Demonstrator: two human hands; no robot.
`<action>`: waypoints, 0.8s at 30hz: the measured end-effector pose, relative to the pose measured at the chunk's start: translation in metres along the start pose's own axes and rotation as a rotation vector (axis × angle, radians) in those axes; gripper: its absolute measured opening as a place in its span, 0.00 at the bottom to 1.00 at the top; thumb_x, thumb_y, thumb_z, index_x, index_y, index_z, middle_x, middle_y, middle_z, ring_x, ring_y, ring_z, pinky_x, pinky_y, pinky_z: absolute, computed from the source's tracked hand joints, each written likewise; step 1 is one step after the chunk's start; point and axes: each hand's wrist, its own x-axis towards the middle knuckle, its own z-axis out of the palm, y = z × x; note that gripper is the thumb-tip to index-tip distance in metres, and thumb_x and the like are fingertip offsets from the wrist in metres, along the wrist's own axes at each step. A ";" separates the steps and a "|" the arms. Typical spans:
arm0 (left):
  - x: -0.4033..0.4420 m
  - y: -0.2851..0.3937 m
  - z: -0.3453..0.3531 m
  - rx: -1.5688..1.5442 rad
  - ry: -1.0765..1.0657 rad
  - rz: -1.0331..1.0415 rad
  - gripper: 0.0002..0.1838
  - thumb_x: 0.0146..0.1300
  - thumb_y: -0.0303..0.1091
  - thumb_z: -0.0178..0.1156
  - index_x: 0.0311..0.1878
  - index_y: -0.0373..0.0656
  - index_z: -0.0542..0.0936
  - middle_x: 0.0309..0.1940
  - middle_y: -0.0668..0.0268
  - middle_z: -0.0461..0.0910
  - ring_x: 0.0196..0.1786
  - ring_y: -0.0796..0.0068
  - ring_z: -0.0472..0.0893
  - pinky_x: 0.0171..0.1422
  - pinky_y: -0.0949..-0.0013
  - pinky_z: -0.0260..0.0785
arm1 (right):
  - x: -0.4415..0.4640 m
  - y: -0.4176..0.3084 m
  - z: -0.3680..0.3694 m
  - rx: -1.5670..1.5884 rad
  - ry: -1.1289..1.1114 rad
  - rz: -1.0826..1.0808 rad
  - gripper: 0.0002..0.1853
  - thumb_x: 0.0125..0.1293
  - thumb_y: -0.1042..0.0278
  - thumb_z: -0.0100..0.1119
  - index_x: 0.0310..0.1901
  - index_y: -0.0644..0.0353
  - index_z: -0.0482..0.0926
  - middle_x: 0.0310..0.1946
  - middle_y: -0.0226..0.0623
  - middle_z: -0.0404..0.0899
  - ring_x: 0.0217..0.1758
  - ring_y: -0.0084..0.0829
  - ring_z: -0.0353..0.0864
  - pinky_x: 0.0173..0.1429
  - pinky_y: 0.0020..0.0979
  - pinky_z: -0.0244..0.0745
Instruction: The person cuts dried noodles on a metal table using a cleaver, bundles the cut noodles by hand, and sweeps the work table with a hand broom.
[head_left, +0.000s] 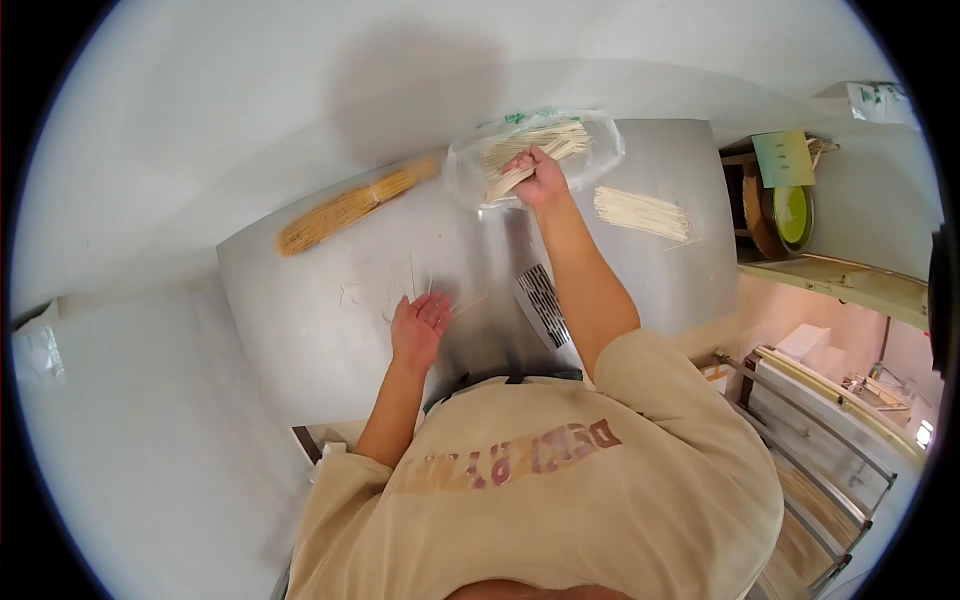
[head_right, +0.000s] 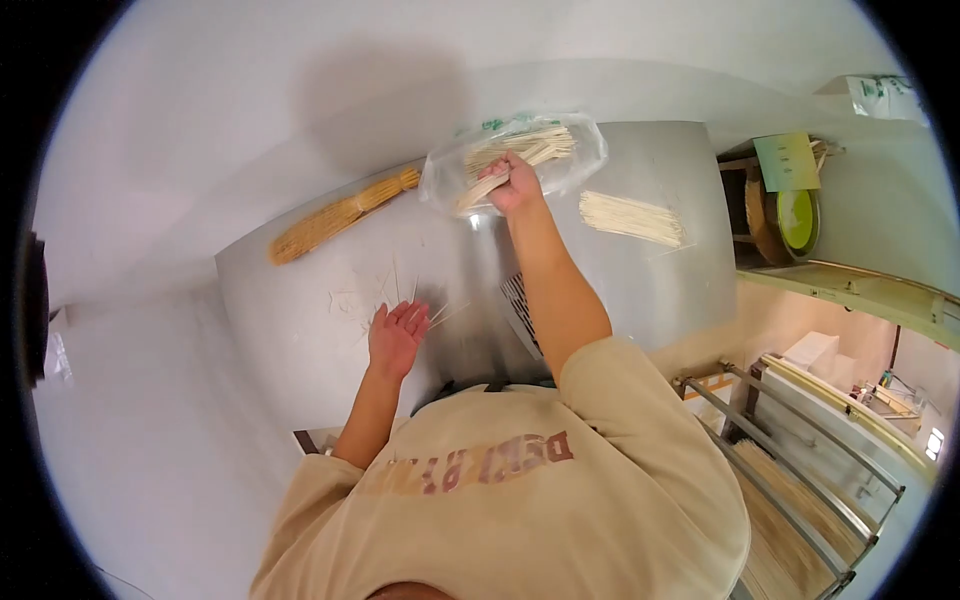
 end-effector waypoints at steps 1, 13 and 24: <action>-0.003 0.001 0.000 0.007 0.002 0.001 0.23 0.78 0.52 0.47 0.53 0.37 0.72 0.60 0.53 0.74 0.64 0.54 0.76 0.66 0.52 0.70 | 0.018 -0.008 -0.004 -0.005 0.103 -0.052 0.16 0.81 0.61 0.44 0.31 0.54 0.65 0.20 0.26 0.59 0.22 0.26 0.59 0.34 0.32 0.68; -0.014 0.000 0.008 0.026 -0.002 -0.022 0.18 0.77 0.47 0.49 0.53 0.40 0.73 0.57 0.58 0.76 0.59 0.56 0.78 0.61 0.56 0.73 | -0.071 -0.005 -0.004 -0.736 0.120 -0.606 0.32 0.74 0.56 0.57 0.70 0.70 0.64 0.64 0.49 0.73 0.67 0.40 0.73 0.72 0.42 0.67; 0.016 -0.080 0.073 0.747 -0.226 0.089 0.14 0.70 0.38 0.60 0.55 0.44 0.76 0.53 0.65 0.78 0.53 0.70 0.81 0.54 0.65 0.74 | -0.262 0.020 -0.295 -2.234 0.541 -0.724 0.25 0.57 0.68 0.63 0.58 0.62 0.74 0.52 0.49 0.77 0.57 0.53 0.75 0.65 0.48 0.71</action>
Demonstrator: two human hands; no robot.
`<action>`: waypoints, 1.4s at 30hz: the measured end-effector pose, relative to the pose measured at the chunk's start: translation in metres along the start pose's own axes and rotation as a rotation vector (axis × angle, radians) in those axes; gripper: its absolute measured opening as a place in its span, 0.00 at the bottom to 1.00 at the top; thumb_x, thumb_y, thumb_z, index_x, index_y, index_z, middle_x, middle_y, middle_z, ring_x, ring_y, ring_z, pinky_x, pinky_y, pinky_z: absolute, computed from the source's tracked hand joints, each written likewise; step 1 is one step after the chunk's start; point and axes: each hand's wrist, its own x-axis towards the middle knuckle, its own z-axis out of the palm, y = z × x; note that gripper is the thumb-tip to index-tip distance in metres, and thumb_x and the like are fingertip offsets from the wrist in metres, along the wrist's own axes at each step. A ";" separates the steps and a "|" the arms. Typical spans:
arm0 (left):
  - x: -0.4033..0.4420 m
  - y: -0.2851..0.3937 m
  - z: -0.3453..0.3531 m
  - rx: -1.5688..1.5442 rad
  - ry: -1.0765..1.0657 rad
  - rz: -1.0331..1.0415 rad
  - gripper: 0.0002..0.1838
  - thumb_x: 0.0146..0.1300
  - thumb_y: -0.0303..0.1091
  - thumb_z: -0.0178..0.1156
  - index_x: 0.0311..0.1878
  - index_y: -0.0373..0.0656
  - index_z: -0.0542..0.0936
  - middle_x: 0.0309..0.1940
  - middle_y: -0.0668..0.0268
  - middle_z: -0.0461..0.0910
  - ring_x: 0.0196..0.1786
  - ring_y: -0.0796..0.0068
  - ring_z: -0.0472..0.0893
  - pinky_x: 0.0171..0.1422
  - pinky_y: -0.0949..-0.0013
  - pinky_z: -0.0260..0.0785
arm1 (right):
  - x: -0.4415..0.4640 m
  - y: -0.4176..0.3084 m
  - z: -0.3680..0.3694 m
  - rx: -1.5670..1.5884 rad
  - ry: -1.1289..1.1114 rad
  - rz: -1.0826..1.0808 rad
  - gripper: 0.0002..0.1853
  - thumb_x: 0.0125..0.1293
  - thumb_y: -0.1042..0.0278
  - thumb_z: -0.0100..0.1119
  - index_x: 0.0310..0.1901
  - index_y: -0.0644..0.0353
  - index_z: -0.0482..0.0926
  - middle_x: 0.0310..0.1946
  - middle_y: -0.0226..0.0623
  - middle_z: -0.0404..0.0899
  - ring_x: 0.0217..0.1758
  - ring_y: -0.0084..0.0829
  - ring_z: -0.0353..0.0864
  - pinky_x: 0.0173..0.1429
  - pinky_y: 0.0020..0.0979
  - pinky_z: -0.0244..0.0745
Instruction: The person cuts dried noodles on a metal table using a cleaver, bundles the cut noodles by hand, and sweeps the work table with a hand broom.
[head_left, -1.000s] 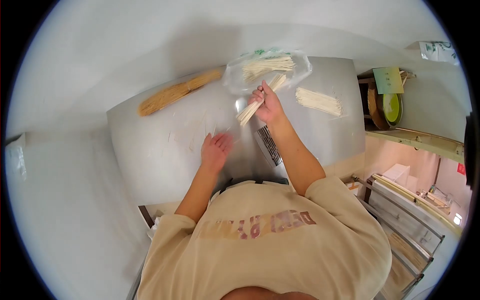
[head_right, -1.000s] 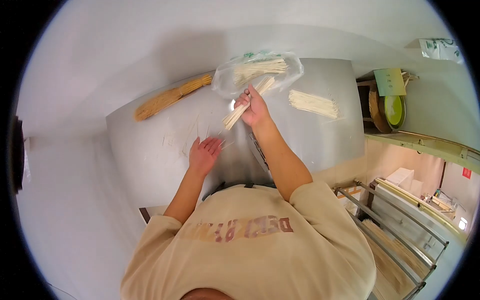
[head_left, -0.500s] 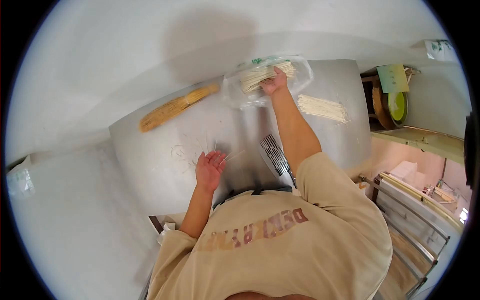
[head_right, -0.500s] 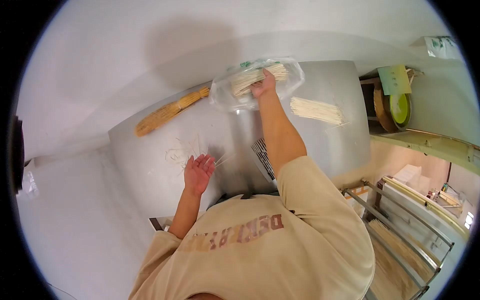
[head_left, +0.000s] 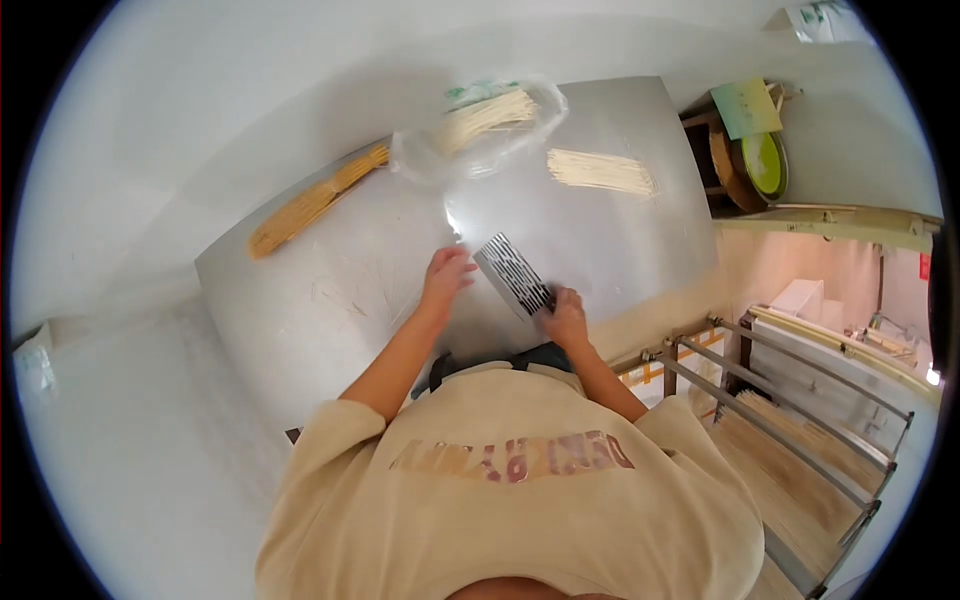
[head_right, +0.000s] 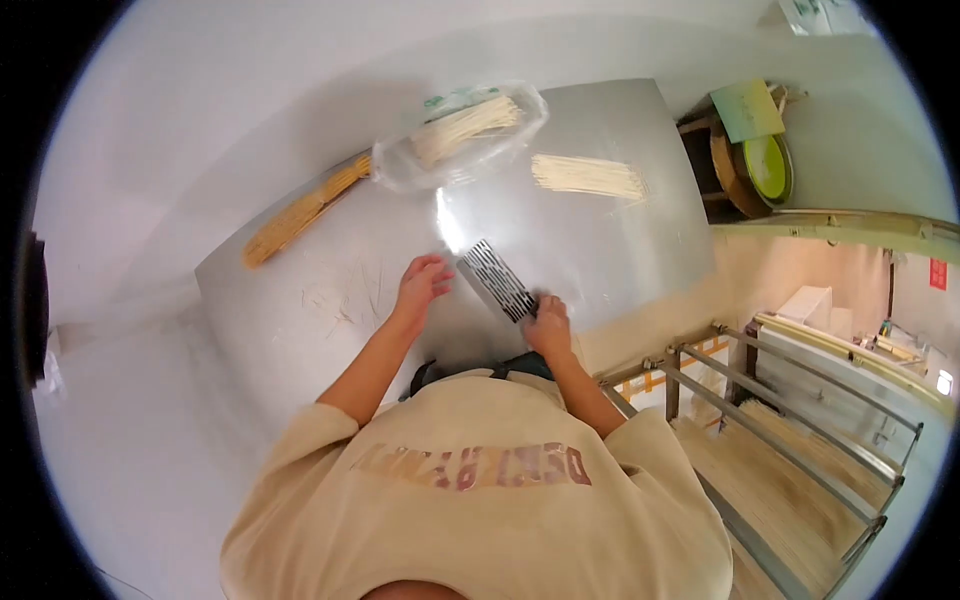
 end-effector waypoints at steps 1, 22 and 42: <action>0.012 -0.002 0.015 0.011 -0.016 -0.010 0.14 0.70 0.38 0.60 0.55 0.44 0.76 0.53 0.65 0.78 0.53 0.70 0.81 0.54 0.65 0.74 | -0.003 0.009 0.014 -0.049 0.057 -0.130 0.27 0.56 0.69 0.62 0.59 0.62 0.73 0.53 0.51 0.76 0.58 0.54 0.75 0.65 0.48 0.71; 0.210 -0.087 0.276 1.716 -0.220 1.057 0.05 0.60 0.32 0.63 0.36 0.44 0.78 0.37 0.62 0.78 0.43 0.62 0.81 0.48 0.59 0.73 | 0.003 0.237 -0.143 0.959 -0.314 0.649 0.04 0.63 0.73 0.61 0.34 0.59 0.75 0.20 0.30 0.75 0.15 0.22 0.72 0.19 0.26 0.63; 0.194 -0.069 0.266 1.611 0.115 0.817 0.11 0.61 0.27 0.55 0.47 0.40 0.76 0.44 0.57 0.76 0.52 0.56 0.75 0.56 0.55 0.69 | 0.109 0.182 -0.089 1.736 -0.331 0.703 0.08 0.76 0.72 0.53 0.53 0.56 0.76 0.48 0.34 0.83 0.50 0.37 0.86 0.47 0.38 0.85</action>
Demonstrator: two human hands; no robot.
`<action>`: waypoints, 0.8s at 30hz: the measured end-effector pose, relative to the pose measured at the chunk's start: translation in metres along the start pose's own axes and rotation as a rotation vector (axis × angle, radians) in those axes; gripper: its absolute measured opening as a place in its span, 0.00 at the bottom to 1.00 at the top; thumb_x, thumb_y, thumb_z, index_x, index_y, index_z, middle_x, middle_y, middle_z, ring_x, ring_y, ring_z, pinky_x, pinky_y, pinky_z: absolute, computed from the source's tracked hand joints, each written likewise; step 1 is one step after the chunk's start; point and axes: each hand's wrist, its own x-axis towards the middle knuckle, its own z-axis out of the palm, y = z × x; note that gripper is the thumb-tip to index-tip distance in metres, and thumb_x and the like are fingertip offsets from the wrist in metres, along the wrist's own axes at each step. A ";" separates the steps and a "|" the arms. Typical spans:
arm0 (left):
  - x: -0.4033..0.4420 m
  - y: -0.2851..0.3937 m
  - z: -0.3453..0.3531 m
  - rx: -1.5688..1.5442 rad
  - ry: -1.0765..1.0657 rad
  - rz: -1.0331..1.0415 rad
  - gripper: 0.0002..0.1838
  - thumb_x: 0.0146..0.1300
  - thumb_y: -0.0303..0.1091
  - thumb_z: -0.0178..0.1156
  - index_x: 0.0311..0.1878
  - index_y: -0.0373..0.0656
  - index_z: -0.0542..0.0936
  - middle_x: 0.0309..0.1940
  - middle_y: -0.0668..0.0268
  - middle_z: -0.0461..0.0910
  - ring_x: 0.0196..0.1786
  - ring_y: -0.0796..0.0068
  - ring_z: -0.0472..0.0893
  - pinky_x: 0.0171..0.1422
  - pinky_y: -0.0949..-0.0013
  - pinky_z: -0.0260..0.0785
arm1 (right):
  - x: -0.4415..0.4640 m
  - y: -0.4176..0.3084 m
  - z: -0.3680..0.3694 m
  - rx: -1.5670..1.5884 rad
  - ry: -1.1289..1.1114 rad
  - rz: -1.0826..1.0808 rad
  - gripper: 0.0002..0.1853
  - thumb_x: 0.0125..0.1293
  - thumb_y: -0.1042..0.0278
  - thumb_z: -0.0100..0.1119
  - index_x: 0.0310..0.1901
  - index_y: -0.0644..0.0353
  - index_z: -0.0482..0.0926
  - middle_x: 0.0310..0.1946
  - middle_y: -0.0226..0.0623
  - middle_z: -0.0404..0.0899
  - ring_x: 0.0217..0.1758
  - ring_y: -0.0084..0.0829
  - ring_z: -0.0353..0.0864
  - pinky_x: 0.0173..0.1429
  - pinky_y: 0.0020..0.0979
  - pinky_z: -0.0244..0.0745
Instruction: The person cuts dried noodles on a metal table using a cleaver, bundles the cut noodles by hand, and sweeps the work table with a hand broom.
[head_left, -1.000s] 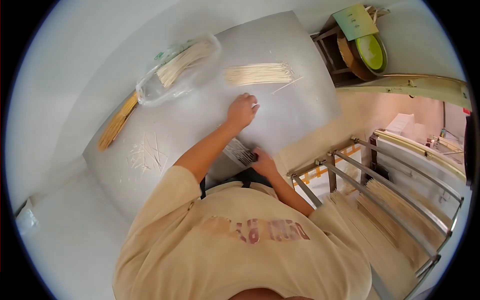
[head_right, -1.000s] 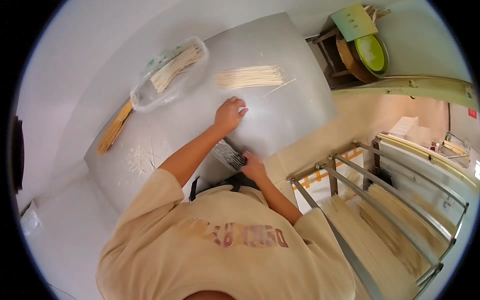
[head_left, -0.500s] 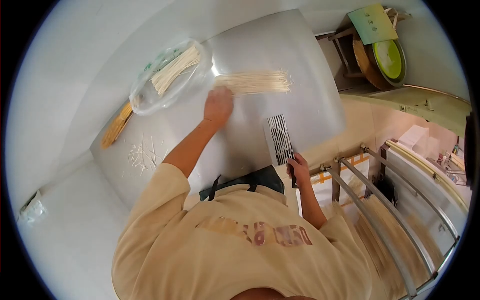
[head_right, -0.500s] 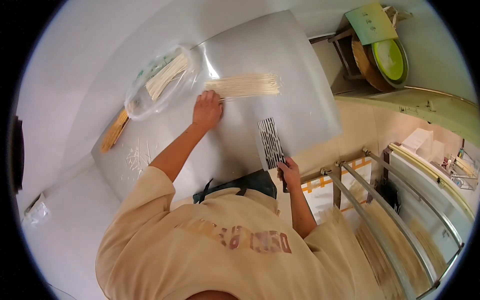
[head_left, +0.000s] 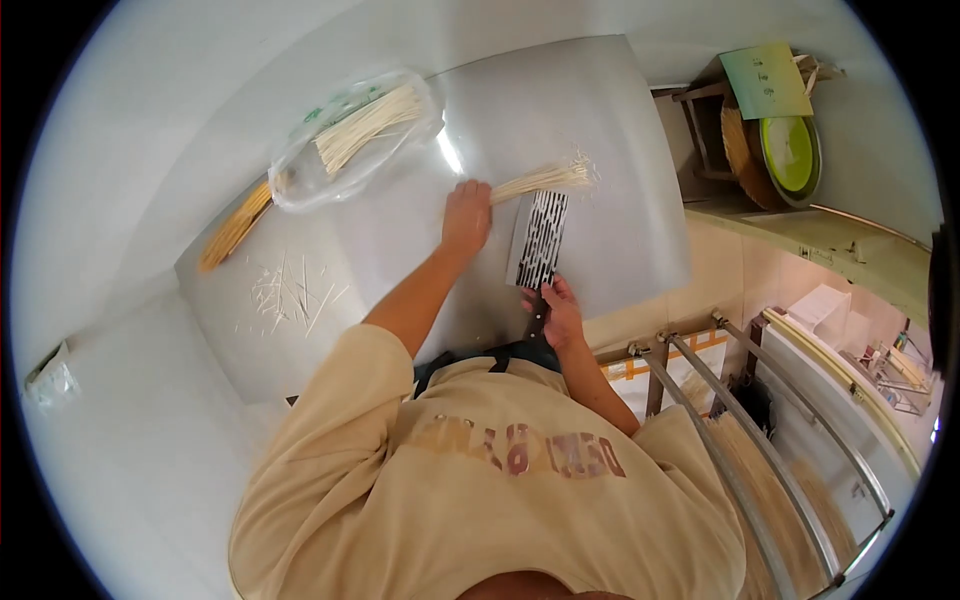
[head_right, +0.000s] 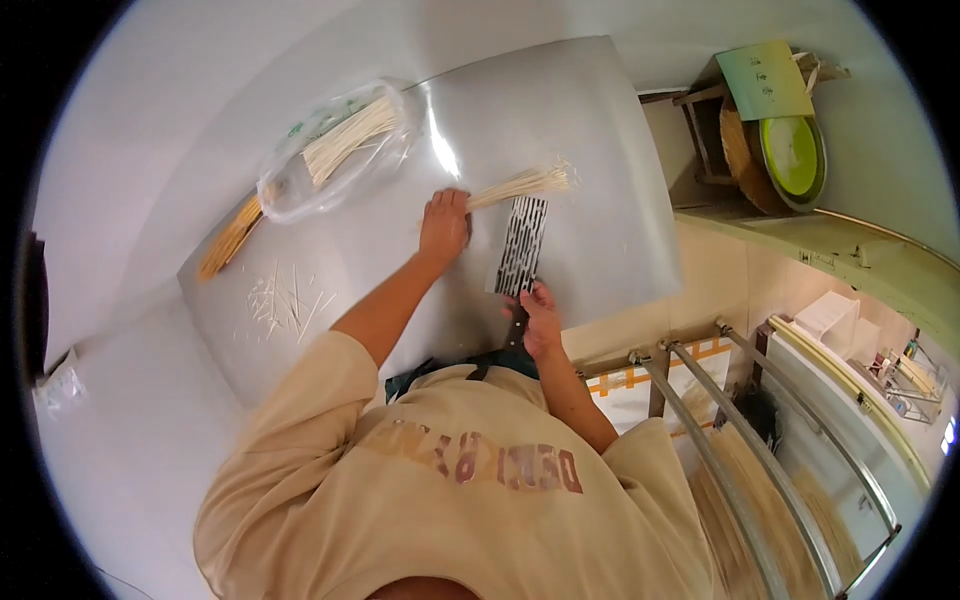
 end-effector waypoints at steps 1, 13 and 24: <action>-0.015 0.002 0.001 -0.001 0.003 -0.003 0.11 0.61 0.27 0.55 0.47 0.40 0.76 0.44 0.57 0.76 0.52 0.56 0.75 0.56 0.55 0.69 | -0.001 0.001 0.002 0.001 -0.005 0.003 0.08 0.75 0.73 0.54 0.53 0.56 0.77 0.48 0.34 0.83 0.49 0.35 0.86 0.47 0.38 0.85; -0.085 -0.020 -0.008 -0.113 0.044 -0.027 0.17 0.54 0.24 0.59 0.49 0.40 0.74 0.51 0.55 0.76 0.57 0.51 0.75 0.60 0.53 0.70 | -0.003 0.003 0.000 -0.176 -0.161 0.102 0.14 0.75 0.74 0.53 0.60 0.55 0.74 0.50 0.35 0.81 0.48 0.36 0.86 0.47 0.36 0.84; -0.158 -0.125 -0.026 -0.648 -0.139 -0.273 0.12 0.73 0.40 0.56 0.49 0.42 0.75 0.34 0.56 0.80 0.36 0.54 0.82 0.41 0.54 0.74 | -0.006 -0.031 -0.046 -0.595 -0.028 0.032 0.10 0.75 0.76 0.52 0.54 0.56 0.77 0.41 0.32 0.84 0.37 0.26 0.83 0.39 0.29 0.78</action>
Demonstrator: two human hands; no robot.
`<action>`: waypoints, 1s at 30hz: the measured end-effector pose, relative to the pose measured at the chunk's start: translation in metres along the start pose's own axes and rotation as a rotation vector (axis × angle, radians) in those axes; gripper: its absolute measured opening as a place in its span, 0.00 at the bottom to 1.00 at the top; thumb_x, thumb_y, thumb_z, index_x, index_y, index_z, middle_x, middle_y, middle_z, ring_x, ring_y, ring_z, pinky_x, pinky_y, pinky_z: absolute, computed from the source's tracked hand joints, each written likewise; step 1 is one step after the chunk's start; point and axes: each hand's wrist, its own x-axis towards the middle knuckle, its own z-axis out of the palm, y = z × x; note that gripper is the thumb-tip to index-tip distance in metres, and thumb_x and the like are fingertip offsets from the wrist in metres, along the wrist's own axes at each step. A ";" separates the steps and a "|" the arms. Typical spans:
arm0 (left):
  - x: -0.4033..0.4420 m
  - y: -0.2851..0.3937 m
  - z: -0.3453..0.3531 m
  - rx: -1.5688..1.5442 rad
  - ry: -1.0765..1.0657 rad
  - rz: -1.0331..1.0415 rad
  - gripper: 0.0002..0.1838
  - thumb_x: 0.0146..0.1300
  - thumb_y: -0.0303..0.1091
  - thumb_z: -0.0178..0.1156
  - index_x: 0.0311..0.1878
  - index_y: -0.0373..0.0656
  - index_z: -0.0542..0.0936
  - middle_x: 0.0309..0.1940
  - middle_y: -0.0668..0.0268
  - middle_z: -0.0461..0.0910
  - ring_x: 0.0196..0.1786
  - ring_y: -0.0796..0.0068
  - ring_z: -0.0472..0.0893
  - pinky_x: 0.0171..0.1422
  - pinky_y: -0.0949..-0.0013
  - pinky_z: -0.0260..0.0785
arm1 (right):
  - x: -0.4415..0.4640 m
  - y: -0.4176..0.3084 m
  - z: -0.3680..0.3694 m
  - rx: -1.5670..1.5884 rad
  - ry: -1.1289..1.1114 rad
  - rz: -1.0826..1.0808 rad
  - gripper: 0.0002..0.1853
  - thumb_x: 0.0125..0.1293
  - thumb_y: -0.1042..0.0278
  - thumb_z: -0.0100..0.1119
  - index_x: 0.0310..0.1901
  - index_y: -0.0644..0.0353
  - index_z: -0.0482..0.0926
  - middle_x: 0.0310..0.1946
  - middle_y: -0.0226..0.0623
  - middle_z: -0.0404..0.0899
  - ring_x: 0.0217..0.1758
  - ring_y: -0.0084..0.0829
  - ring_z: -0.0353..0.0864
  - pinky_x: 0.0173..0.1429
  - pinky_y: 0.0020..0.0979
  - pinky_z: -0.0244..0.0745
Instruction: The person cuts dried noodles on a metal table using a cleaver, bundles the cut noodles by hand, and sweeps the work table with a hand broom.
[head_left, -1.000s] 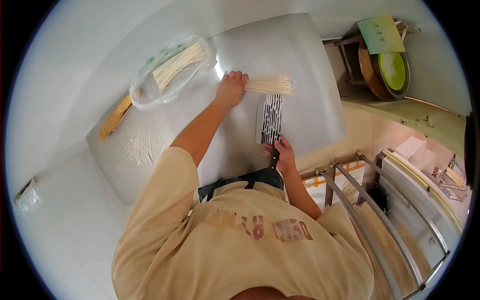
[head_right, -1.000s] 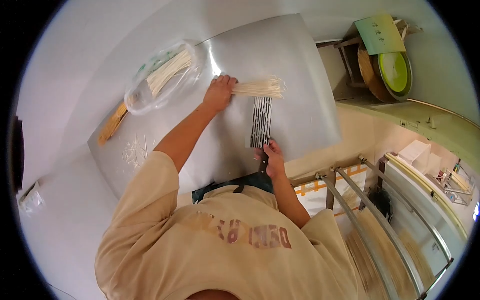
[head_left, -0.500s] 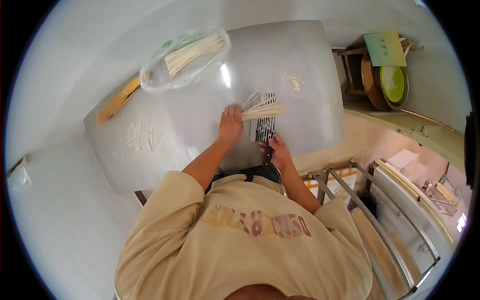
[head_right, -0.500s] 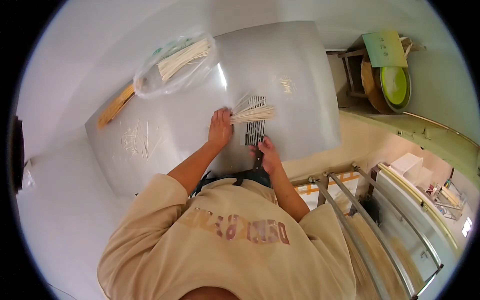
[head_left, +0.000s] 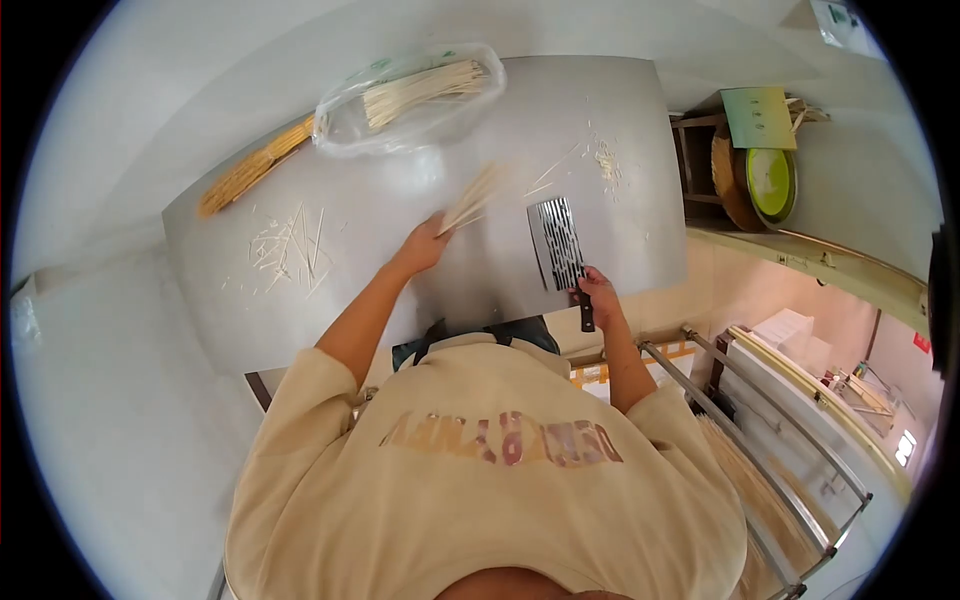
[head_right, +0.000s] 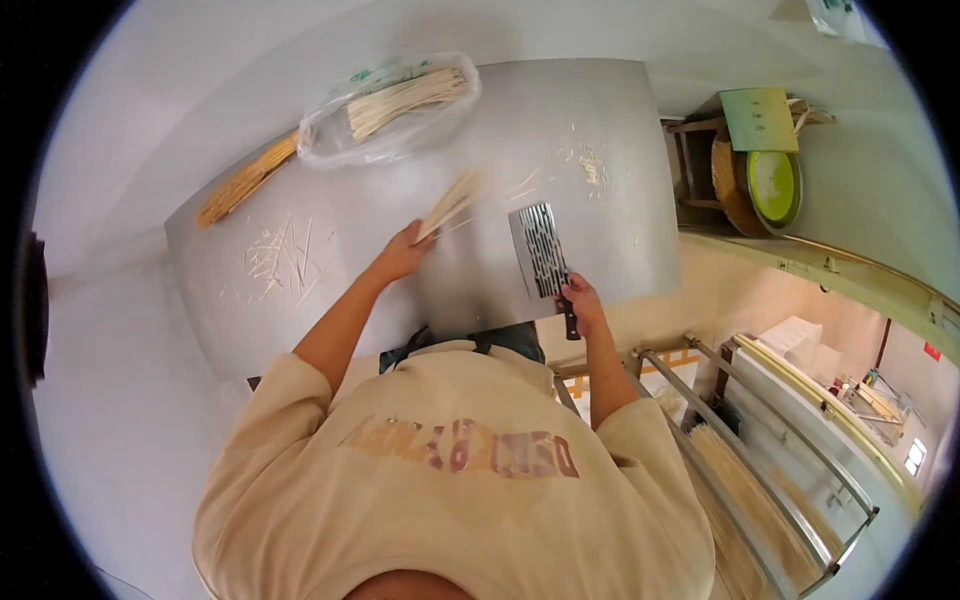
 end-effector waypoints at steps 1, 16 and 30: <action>-0.012 0.005 -0.016 -0.003 0.001 0.000 0.12 0.73 0.40 0.56 0.49 0.42 0.75 0.34 0.56 0.80 0.36 0.54 0.82 0.41 0.54 0.74 | -0.003 -0.005 -0.001 -0.071 0.058 0.026 0.10 0.74 0.76 0.52 0.53 0.57 0.77 0.39 0.31 0.84 0.34 0.25 0.81 0.38 0.28 0.76; -0.109 0.024 -0.082 -1.348 -0.243 -0.573 0.16 0.77 0.40 0.56 0.61 0.43 0.74 0.32 0.74 0.70 0.28 0.83 0.67 0.31 0.76 0.64 | 0.062 -0.076 0.169 -1.281 0.104 -1.172 0.09 0.62 0.68 0.63 0.44 0.55 0.84 0.43 0.38 0.80 0.55 0.44 0.77 0.59 0.45 0.73; -0.129 -0.030 -0.054 -1.647 -0.074 -0.617 0.20 0.75 0.32 0.56 0.67 0.41 0.70 0.58 0.57 0.77 0.63 0.60 0.78 0.67 0.56 0.76 | 0.072 -0.048 0.289 -0.782 -0.077 -0.760 0.10 0.65 0.65 0.59 0.34 0.63 0.78 0.37 0.39 0.79 0.41 0.37 0.78 0.48 0.35 0.73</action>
